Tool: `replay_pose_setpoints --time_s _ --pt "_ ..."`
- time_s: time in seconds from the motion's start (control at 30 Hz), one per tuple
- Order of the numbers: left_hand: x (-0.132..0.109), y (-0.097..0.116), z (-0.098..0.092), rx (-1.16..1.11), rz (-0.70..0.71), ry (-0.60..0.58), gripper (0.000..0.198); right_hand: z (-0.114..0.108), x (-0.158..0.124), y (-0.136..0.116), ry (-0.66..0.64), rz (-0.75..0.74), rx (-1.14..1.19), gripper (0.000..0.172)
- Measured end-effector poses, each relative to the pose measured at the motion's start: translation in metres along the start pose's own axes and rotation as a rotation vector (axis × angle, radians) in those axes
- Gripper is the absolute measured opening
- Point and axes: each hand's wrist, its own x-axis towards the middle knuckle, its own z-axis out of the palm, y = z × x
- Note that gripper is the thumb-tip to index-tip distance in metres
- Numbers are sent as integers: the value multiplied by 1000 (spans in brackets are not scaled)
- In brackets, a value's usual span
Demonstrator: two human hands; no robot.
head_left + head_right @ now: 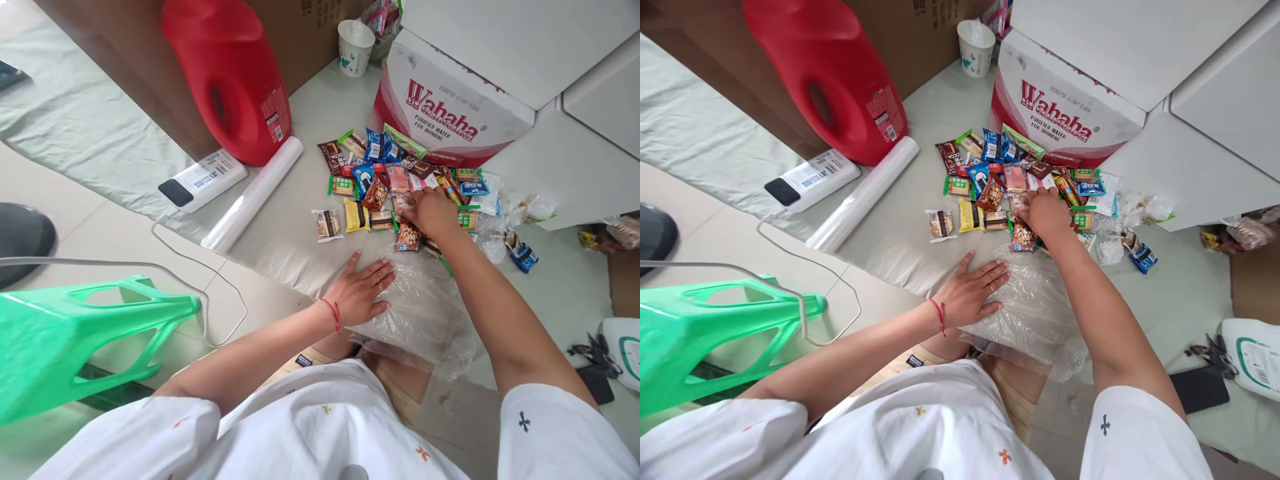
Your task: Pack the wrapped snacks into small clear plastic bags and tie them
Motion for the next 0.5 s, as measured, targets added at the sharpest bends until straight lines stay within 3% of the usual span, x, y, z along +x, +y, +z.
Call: replay_pose_setpoints --time_s 0.13,0.27,0.4,0.5 --pt "0 -1 1 18 7 -3 67 4 -14 11 37 17 21 29" --pt "0 -2 2 49 16 4 66 6 -21 13 59 109 56 34" --pt "0 -2 2 57 17 4 66 2 -15 -15 105 136 6 46" --pt "1 -2 1 58 14 -10 66 -2 -6 -36 59 103 -51 40"
